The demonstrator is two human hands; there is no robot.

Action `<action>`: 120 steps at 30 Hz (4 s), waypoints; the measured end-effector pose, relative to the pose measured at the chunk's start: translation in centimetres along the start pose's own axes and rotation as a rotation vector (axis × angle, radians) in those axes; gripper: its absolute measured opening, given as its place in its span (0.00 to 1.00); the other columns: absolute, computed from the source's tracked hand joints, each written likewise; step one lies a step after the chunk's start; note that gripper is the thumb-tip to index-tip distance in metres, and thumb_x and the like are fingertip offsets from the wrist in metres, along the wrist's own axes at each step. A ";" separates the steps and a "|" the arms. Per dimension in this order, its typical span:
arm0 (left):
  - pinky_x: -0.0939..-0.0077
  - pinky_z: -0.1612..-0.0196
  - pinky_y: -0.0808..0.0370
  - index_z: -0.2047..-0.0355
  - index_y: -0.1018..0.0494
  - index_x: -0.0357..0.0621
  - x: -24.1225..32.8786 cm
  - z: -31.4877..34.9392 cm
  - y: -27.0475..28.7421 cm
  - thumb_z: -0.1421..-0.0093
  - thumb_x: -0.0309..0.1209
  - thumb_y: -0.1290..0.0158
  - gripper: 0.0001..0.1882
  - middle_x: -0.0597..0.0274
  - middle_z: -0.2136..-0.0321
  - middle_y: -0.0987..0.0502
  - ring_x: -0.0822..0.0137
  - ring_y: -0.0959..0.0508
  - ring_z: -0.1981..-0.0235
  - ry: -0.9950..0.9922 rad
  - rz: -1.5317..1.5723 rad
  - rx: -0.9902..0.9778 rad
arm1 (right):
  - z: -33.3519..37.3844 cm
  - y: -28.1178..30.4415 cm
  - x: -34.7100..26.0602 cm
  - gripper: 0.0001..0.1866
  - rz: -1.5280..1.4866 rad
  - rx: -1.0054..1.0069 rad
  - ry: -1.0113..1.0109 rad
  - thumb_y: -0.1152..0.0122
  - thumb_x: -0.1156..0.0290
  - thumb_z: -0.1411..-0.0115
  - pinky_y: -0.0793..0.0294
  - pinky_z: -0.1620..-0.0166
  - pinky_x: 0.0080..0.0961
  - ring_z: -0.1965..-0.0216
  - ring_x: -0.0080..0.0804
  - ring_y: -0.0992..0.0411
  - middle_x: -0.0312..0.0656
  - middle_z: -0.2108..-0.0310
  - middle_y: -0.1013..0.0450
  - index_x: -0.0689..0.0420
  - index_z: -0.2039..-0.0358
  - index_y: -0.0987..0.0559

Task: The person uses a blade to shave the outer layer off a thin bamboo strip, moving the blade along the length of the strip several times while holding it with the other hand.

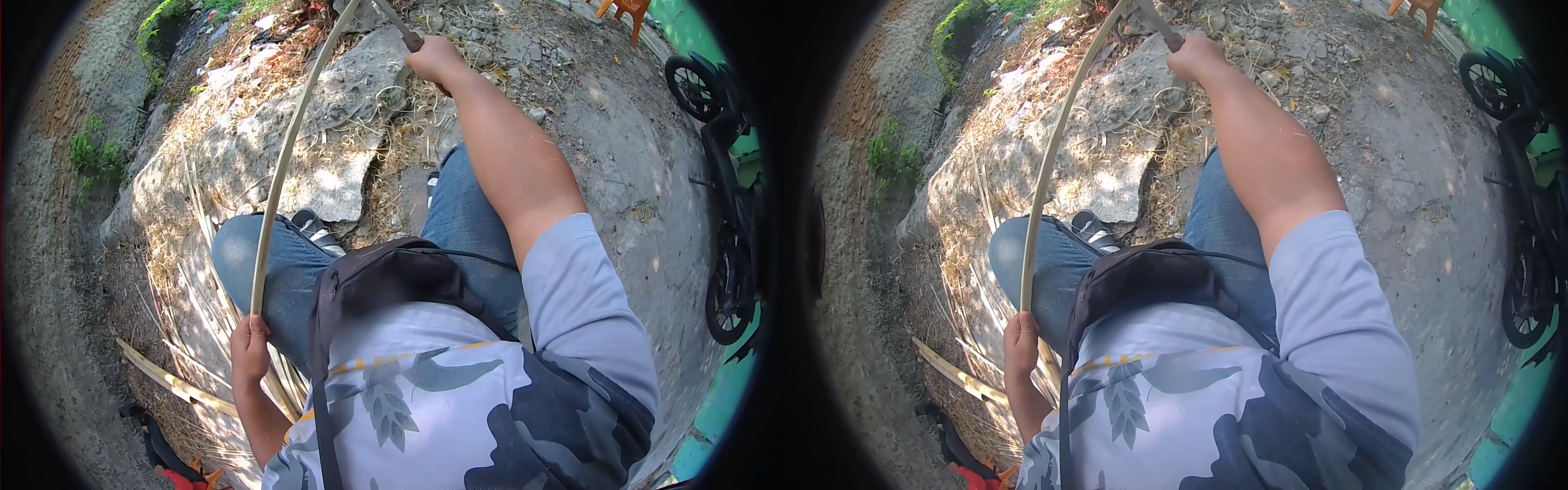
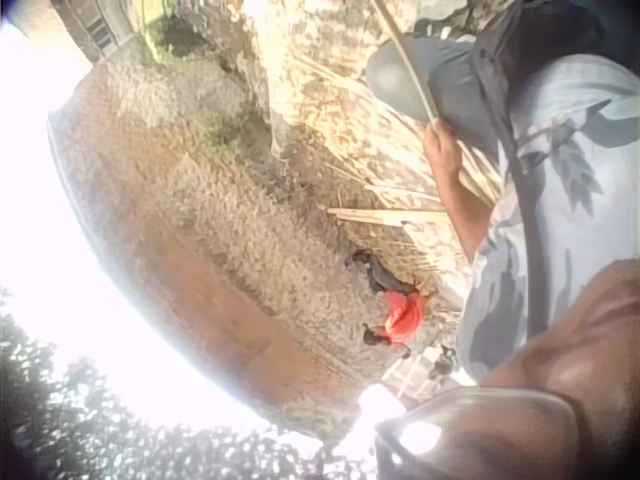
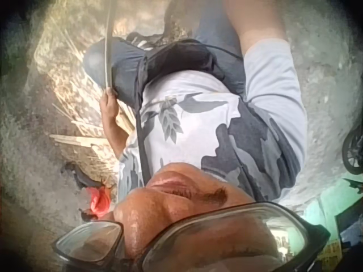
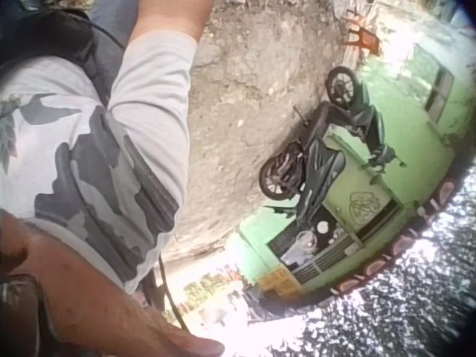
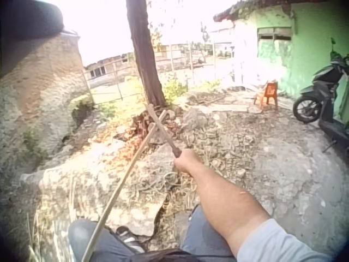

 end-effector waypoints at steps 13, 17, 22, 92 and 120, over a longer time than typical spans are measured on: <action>0.76 0.70 0.36 0.73 0.28 0.39 1.0 0.5 -0.5 0.25 0.47 0.57 0.26 0.68 0.79 0.32 0.75 0.34 0.75 0.000 -0.044 0.052 | 9.3 -2.0 -9.7 0.11 0.345 -0.169 0.413 0.38 0.67 0.46 0.21 0.54 0.46 0.58 0.47 0.20 0.44 0.63 0.19 0.51 0.61 0.19; 0.76 0.70 0.36 0.73 0.28 0.39 0.9 0.4 -0.3 0.25 0.47 0.57 0.26 0.68 0.79 0.32 0.75 0.34 0.76 0.035 -0.025 0.035 | 14.9 -2.6 -13.9 0.12 0.497 -0.312 0.720 0.38 0.70 0.48 0.20 0.57 0.45 0.58 0.44 0.20 0.41 0.65 0.20 0.49 0.62 0.19; 0.74 0.71 0.37 0.74 0.29 0.38 2.6 0.9 -1.1 0.25 0.47 0.57 0.26 0.67 0.80 0.33 0.74 0.35 0.76 -0.075 -0.126 0.151 | 16.4 -4.1 -14.9 0.13 0.503 -0.389 0.933 0.36 0.70 0.51 0.21 0.61 0.47 0.61 0.44 0.20 0.38 0.67 0.20 0.45 0.63 0.18; 0.73 0.73 0.38 0.75 0.31 0.38 2.0 1.4 -1.7 0.25 0.46 0.57 0.26 0.66 0.82 0.34 0.74 0.36 0.78 -0.052 -0.112 0.249 | 13.0 -6.4 -14.8 0.11 0.318 -0.353 0.805 0.37 0.70 0.51 0.22 0.60 0.45 0.61 0.46 0.20 0.42 0.68 0.20 0.47 0.64 0.19; 0.74 0.73 0.39 0.75 0.30 0.38 2.2 0.8 -1.5 0.25 0.47 0.58 0.27 0.67 0.82 0.34 0.75 0.36 0.78 -0.024 -0.111 0.219 | 14.7 -8.0 -15.3 0.11 0.423 -0.423 0.885 0.37 0.70 0.52 0.22 0.59 0.46 0.61 0.46 0.21 0.42 0.67 0.20 0.47 0.65 0.20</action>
Point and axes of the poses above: each hand's wrist, its own z-axis away from the middle knuckle, its own y-axis out of the back of the hand, x = y × z, the point moved 6 cm from there along -z, towards the middle knuckle
